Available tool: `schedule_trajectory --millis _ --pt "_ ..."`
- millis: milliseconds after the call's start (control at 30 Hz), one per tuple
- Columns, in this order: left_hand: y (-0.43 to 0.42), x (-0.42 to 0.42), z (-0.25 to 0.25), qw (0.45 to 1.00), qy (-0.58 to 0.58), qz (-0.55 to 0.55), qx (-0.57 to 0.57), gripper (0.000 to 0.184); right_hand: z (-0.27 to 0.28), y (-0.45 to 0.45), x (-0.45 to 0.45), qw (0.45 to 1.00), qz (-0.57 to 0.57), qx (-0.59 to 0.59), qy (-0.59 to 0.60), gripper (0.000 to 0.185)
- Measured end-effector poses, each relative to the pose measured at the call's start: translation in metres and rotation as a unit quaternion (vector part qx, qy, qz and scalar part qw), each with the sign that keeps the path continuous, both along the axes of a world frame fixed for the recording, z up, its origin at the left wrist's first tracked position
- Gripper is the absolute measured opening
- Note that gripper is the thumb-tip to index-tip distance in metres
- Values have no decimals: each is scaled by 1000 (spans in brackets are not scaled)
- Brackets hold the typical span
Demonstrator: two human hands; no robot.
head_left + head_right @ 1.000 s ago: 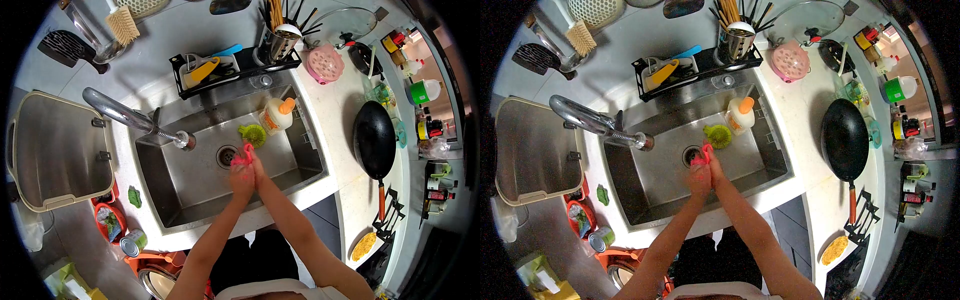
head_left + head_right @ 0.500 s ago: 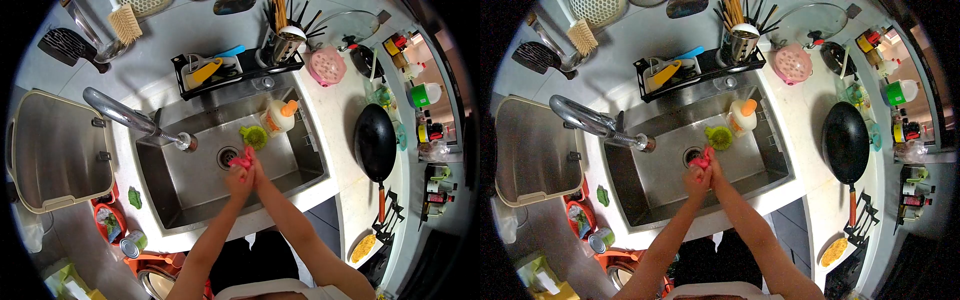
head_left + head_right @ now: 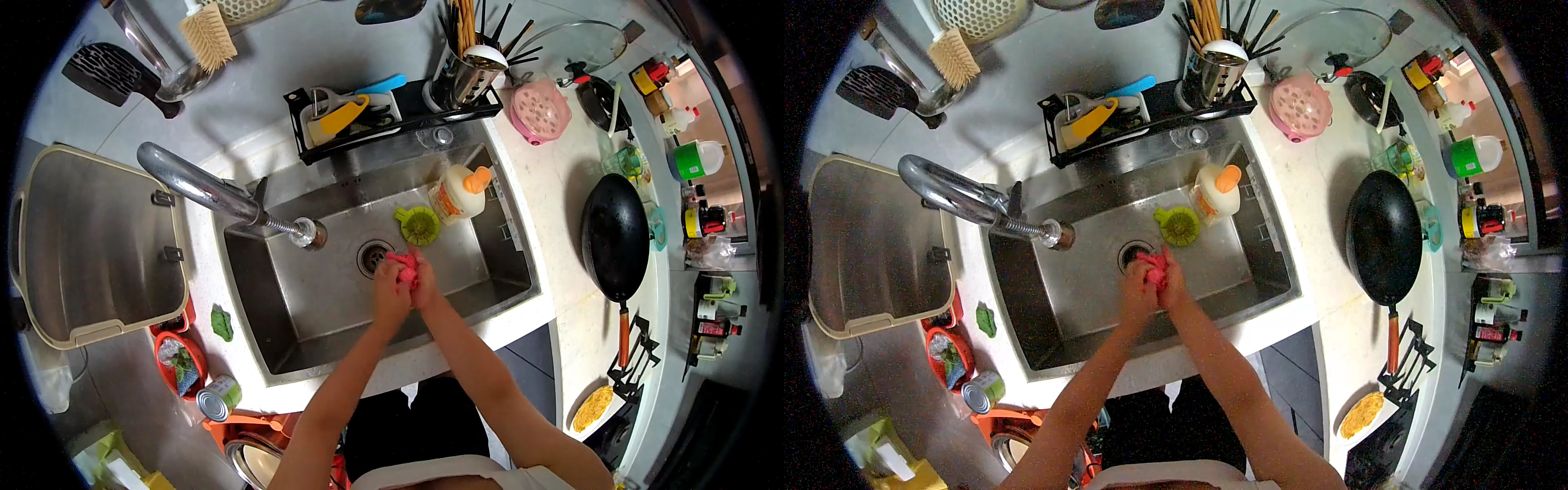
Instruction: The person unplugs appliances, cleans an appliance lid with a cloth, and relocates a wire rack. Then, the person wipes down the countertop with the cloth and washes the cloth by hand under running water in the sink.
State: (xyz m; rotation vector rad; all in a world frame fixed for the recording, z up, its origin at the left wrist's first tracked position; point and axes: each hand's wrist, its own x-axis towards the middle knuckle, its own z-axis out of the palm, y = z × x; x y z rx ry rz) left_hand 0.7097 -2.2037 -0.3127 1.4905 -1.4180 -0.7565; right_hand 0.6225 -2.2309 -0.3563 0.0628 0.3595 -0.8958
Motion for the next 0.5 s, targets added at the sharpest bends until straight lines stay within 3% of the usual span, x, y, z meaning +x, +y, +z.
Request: schedule_trajectory --millis 67,167,267,367,467,500 --pt "5 -8 16 998 -33 16 -42 9 -17 -3 -3 977 64 -98 -178 34" --pt "-9 2 -6 994 -108 -13 28 12 5 21 23 998 -45 41 -10 33" --pt "-30 24 -37 999 -17 37 -7 19 22 21 30 976 -51 149 153 39" --pt "-21 23 -26 988 -103 -36 -106 20 10 13 15 988 -79 -4 136 37" --pt "1 10 5 996 -35 -27 -74 18 30 -2 7 987 -50 97 119 38" --pt "0 8 4 996 -34 -48 -62 19 11 -2 9 1000 -14 24 -3 39"
